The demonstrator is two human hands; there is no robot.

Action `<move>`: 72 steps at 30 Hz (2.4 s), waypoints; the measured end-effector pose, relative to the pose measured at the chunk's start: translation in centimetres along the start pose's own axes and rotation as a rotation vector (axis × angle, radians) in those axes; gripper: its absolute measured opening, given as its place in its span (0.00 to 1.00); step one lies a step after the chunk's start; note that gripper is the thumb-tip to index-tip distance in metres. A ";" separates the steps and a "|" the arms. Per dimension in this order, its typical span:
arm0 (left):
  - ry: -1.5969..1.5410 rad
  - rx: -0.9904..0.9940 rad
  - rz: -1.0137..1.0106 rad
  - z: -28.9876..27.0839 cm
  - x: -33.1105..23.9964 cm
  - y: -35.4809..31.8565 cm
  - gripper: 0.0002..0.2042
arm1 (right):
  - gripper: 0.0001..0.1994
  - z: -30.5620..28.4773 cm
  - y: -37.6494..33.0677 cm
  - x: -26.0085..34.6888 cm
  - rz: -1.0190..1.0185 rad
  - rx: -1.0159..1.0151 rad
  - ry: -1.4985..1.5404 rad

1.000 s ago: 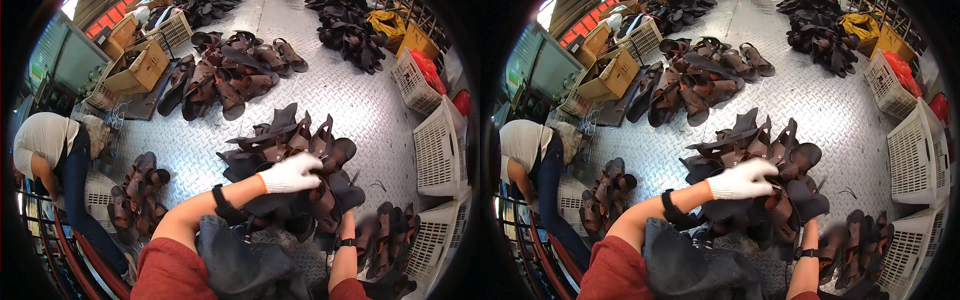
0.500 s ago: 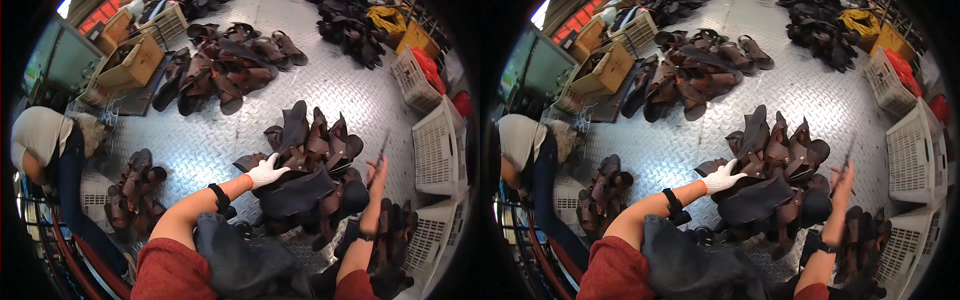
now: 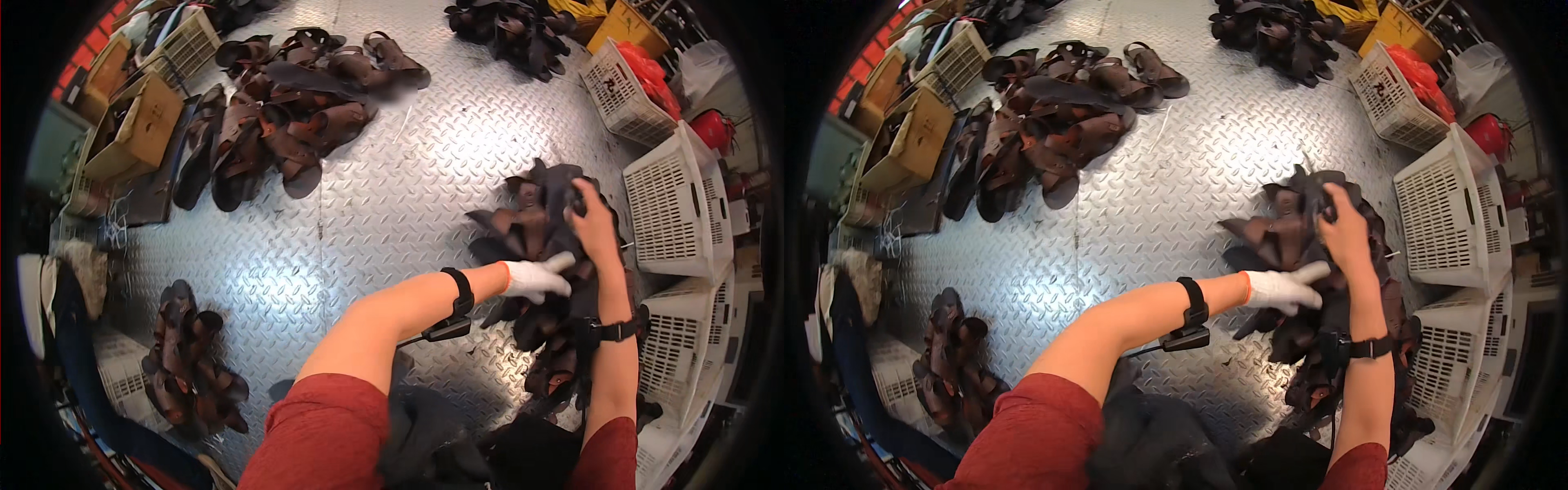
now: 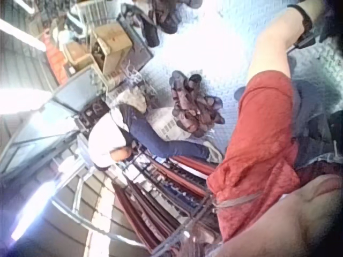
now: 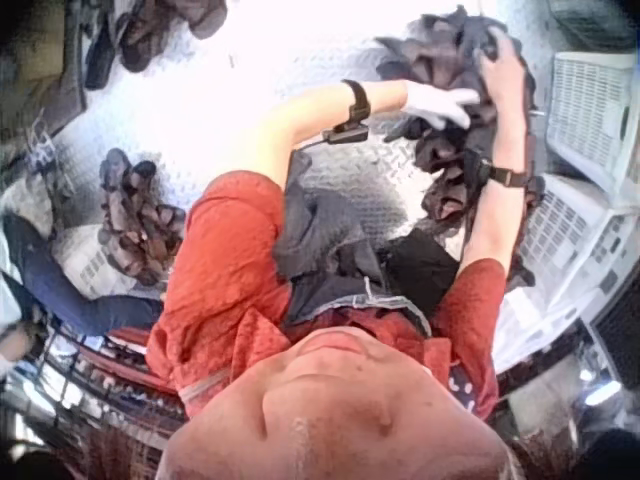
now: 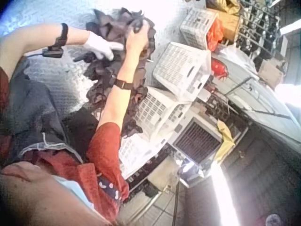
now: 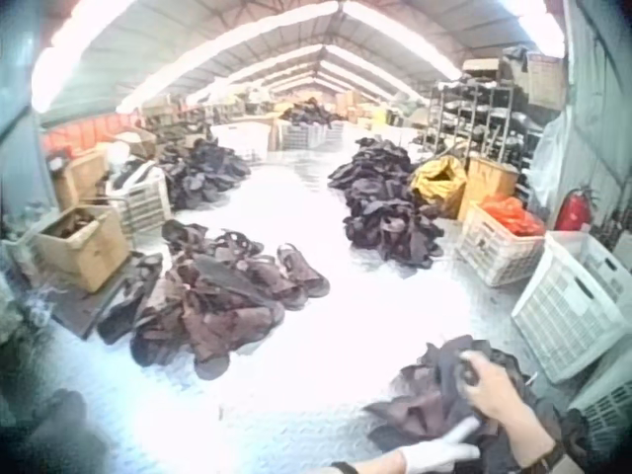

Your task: The worker sorts leather sandals, applies adhesive to shoe soles using a machine, and continues assembling/sorting the components.

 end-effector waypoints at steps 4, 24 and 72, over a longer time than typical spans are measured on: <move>0.694 0.269 0.028 -0.3 -3.8 -9.4 0.36 | 0.27 4.2 -2.7 -4.8 0.153 0.496 -0.272; 0.134 -1.774 -0.834 -44.2 11.5 -32.9 0.41 | 0.29 5.2 16.8 -10.7 -0.060 0.737 -0.444; 0.855 -1.362 -0.011 -36.3 -3.0 -12.4 0.38 | 0.22 29.7 30.7 3.6 -0.595 1.304 0.476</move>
Point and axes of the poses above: each hand's wrist, its own y-axis towards the middle knuckle, its own z-axis out of the palm, x = y × z, the point moved 5 cm from there along y, towards the middle knuckle, and after that the axes turned 12 degrees about -z, right-handed, at the moved point
